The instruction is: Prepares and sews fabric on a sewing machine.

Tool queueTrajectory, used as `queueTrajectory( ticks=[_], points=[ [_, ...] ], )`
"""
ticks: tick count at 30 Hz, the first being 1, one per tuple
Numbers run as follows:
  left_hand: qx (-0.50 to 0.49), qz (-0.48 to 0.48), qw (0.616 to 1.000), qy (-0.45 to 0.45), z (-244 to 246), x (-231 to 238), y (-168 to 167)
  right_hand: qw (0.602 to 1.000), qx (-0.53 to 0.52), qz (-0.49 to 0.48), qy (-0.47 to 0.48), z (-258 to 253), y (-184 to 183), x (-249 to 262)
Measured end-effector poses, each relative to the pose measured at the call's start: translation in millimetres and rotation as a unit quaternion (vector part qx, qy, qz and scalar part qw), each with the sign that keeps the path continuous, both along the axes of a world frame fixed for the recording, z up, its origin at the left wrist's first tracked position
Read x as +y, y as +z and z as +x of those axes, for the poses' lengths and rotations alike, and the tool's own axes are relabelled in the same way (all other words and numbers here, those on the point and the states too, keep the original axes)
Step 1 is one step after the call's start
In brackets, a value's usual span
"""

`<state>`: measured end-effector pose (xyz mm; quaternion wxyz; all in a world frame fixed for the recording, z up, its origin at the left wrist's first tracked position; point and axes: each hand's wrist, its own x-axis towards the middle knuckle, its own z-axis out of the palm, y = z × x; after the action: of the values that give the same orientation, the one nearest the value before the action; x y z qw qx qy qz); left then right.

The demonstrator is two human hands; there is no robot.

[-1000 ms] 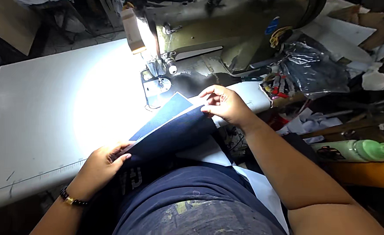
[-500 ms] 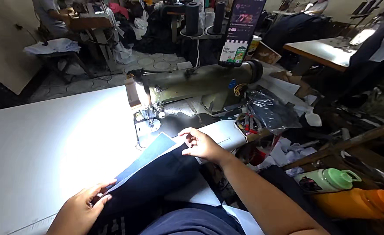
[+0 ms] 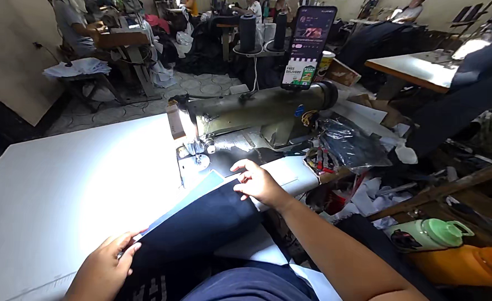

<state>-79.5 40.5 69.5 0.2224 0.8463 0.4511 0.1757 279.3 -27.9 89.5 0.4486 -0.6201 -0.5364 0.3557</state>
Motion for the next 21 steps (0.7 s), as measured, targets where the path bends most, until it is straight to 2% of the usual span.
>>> queueTrajectory(
  ticks=[7,15,21],
  points=[
    [-0.040,0.044,0.997,0.039,-1.3,-1.2,-15.1,0.995,-0.012,0.100,0.005,1.2,-13.9,7.2],
    [-0.087,0.056,0.992,0.076,-2.2,5.9,-20.3,0.996,-0.018,0.092,0.002,0.3,-13.2,8.9],
    [-0.079,0.036,0.991,0.098,0.6,7.1,-18.6,0.996,-0.025,0.085,0.006,-0.4,-13.0,10.9]
  ],
)
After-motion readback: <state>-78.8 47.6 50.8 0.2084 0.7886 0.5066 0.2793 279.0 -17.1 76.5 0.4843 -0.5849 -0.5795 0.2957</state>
